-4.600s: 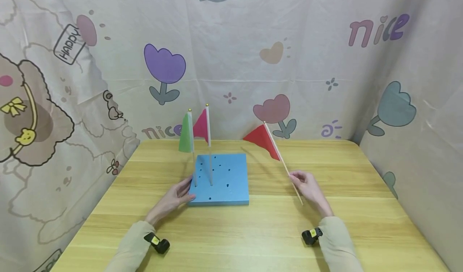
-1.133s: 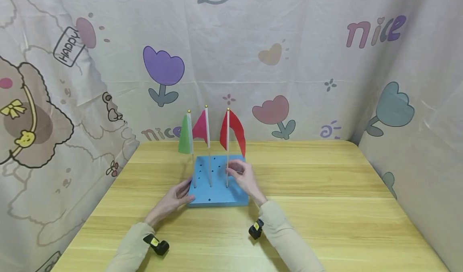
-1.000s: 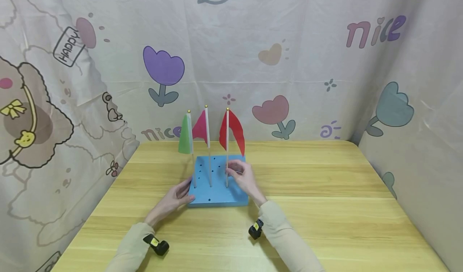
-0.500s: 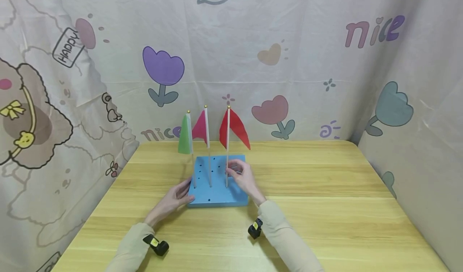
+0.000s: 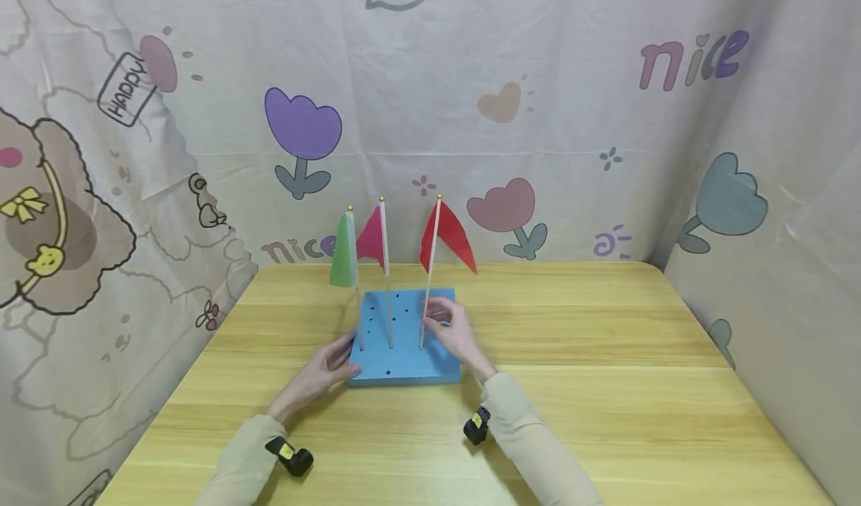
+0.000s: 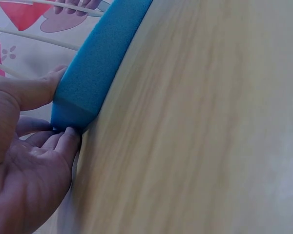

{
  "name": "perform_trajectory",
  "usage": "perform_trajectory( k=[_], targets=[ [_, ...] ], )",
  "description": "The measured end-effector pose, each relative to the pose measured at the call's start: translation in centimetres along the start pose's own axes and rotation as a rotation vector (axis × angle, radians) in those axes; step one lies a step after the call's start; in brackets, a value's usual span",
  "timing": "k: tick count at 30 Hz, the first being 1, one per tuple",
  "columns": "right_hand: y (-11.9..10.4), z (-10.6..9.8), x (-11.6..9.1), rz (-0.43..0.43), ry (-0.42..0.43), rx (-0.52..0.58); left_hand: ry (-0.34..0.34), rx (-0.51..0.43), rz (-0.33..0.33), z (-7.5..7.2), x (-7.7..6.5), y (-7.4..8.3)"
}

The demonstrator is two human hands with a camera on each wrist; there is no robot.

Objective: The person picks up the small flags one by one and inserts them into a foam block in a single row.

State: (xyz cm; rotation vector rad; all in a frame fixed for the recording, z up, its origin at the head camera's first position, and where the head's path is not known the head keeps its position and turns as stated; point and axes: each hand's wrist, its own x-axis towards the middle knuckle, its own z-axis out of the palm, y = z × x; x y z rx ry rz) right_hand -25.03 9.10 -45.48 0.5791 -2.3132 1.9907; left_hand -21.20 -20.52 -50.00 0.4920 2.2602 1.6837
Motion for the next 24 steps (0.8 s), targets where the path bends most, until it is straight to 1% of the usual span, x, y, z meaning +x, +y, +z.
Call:
perform_trajectory(
  k=[3, 7, 11, 13, 16, 18, 20, 24],
  targets=[
    [0.68, 0.00, 0.21, 0.017, -0.001, -0.009, -0.002, 0.002, 0.000, -0.04, -0.01, 0.04],
    [0.79, 0.13, 0.35, 0.024, -0.010, -0.032, -0.005, 0.000, 0.008, -0.04, 0.01, 0.04],
    [0.74, 0.36, 0.43, 0.004, -0.010, -0.060, -0.007, 0.000, 0.013, -0.02, -0.04, 0.08],
    [0.07, 0.46, 0.32, 0.014, -0.013, -0.069, -0.008, 0.003, 0.019, -0.06, -0.06, 0.04],
    [0.15, 0.61, 0.38, 0.008, -0.009, -0.082, -0.011, -0.002, 0.029, -0.08, -0.06, 0.02],
    [0.10, 0.67, 0.42, 0.021, -0.007, -0.097, -0.014, -0.008, 0.033, -0.07, -0.05, 0.01],
    [0.80, 0.69, 0.62, 0.009, 0.001, -0.118, -0.015, -0.014, 0.030, -0.05, -0.03, 0.05],
    [0.93, 0.69, 0.65, -0.007, 0.003, -0.160, -0.014, -0.016, 0.022, 0.01, 0.00, 0.07]
  ],
)
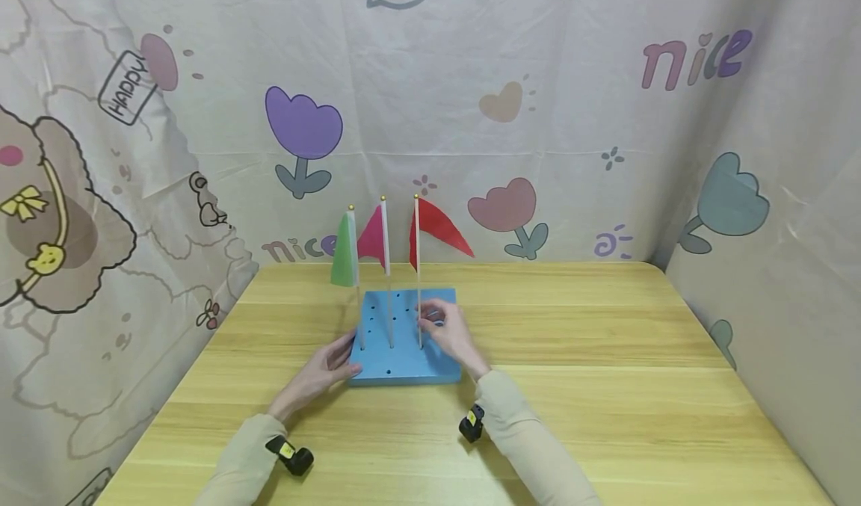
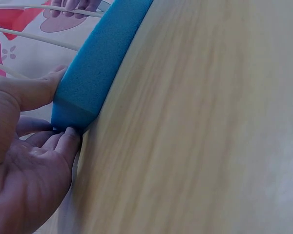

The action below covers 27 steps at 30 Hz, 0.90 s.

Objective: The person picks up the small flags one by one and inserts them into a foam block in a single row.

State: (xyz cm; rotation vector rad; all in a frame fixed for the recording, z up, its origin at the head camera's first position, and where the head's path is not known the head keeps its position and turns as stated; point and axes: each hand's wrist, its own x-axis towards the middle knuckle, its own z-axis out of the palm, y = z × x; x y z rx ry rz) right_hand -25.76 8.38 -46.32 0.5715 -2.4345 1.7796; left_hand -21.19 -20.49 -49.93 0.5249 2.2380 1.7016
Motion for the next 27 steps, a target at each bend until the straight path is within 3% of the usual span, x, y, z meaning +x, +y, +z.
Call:
perform_trajectory(
  k=[10, 17, 27],
  targets=[
    [0.00, 0.36, -0.15, -0.054, 0.012, -0.032, 0.001, 0.012, 0.002, 0.01, -0.05, 0.12],
    [0.34, 0.15, -0.11, -0.019, 0.007, -0.070, 0.002, -0.002, 0.001, -0.01, 0.03, 0.01],
    [0.75, -0.02, 0.03, 0.018, 0.004, -0.019, 0.003, -0.007, 0.001, -0.02, 0.04, -0.06]
  ],
)
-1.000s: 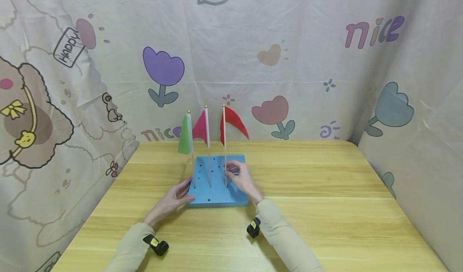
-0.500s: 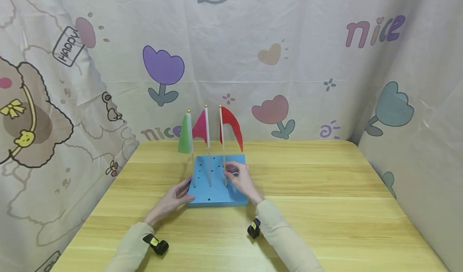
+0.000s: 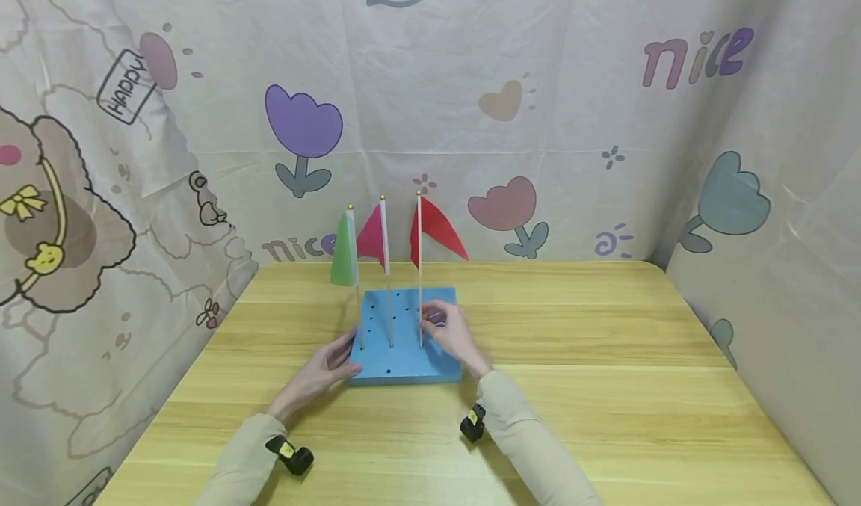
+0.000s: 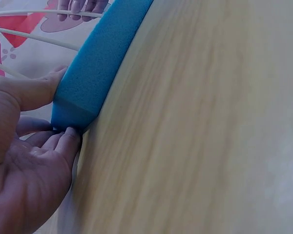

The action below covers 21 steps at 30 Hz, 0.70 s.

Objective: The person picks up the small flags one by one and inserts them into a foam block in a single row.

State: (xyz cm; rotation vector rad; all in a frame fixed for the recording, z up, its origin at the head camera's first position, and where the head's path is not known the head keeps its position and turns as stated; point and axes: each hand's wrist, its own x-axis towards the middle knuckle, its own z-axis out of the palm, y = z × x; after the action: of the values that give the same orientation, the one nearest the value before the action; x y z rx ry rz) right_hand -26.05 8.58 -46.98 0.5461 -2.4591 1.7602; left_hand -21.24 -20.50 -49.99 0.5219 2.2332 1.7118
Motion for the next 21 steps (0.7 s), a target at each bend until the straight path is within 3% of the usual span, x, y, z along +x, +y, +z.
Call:
perform_trajectory(
  k=[8, 14, 21],
  targets=[
    [-0.2, -0.1, 0.0, 0.044, -0.019, -0.001, 0.003, 0.002, -0.016, 0.0, 0.1, 0.1],
    [-0.1, -0.6, -0.4, 0.029, -0.007, 0.043, 0.003, 0.010, -0.012, 0.0, 0.2, 0.2],
    [-2.2, -3.5, -2.6, -0.013, 0.013, 0.031, 0.024, 0.009, -0.010, -0.6, -0.1, 0.5]
  ],
)
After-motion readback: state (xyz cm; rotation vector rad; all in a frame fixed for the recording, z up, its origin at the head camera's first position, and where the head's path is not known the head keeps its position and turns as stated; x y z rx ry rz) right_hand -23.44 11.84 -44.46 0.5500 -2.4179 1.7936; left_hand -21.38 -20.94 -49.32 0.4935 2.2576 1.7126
